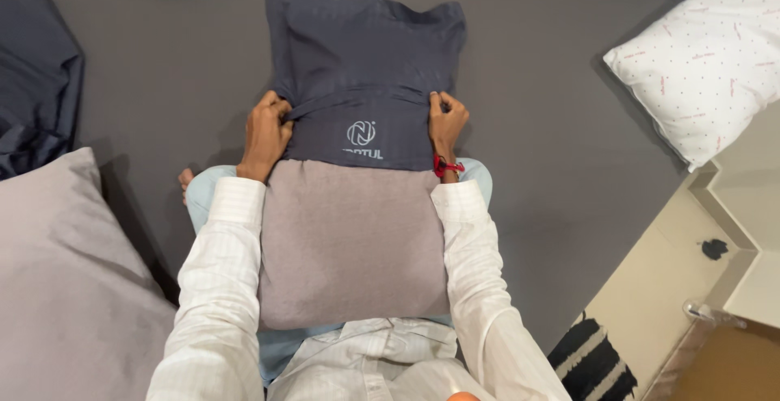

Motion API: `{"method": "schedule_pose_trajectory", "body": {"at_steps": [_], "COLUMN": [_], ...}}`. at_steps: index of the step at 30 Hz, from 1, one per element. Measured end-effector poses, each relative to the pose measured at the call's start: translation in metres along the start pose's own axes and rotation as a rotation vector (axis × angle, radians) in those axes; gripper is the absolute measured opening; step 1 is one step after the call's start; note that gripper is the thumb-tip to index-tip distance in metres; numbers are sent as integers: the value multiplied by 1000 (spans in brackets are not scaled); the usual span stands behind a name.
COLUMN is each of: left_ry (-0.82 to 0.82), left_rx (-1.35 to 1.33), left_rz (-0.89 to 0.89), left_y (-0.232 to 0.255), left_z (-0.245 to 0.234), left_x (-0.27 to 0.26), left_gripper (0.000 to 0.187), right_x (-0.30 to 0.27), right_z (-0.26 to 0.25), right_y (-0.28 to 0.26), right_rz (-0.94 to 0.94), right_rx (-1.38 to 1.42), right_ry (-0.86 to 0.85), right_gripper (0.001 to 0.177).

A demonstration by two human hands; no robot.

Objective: The person folds a dark blue pillowcase by hand while sitting on a bed, smoothing the fabric and aligning the edges over a light purple pillow.

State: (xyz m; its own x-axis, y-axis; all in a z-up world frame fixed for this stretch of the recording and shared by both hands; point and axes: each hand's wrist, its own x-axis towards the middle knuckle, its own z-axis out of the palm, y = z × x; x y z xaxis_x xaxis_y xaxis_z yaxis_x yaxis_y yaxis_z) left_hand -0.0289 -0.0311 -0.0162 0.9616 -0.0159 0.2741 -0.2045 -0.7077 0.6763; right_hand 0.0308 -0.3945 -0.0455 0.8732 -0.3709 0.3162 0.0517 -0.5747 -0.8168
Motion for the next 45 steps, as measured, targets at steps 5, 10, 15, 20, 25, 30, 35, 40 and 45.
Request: {"method": "schedule_pose_trajectory", "body": {"at_steps": [5,10,15,20,25,30,35,40,45], "left_ry": [-60,8,-67,-160,-182,-70,141,7,4], "left_rx": [51,-142,43,-33,-171,-73,-257,-293,-482], "left_rz": [70,226,352,341,287,211,-167,-362,-613], "left_y": [23,46,92,92,110,62,-37,-86,-102], "left_z": [-20,-3,61,43,-3,-28,-8,49,61], "left_x": [-6,32,56,19,-3,13,33,28,34], "left_gripper": [23,31,26,16,27,43,50,56,59], "right_x": [-5,-15,-33,-47,-66,-56,-53,-79,-82], "right_z": [-16,-28,15,0,-19,-31,13,88,93], "right_y": [-10,-80,-134,-123,-137,-150,-167,-195,-185], "right_rz": [3,-304,-629,-415,-436,-437,-593,-642,-591], "right_rx": [-76,-89,-317,-198,-162,-193,-230,-328,-313], "right_ry": [-95,-261,-209,-443,-512,-526,-585,-560,-494], "right_gripper": [34,33,22,17,17,33,42,48,42]}}
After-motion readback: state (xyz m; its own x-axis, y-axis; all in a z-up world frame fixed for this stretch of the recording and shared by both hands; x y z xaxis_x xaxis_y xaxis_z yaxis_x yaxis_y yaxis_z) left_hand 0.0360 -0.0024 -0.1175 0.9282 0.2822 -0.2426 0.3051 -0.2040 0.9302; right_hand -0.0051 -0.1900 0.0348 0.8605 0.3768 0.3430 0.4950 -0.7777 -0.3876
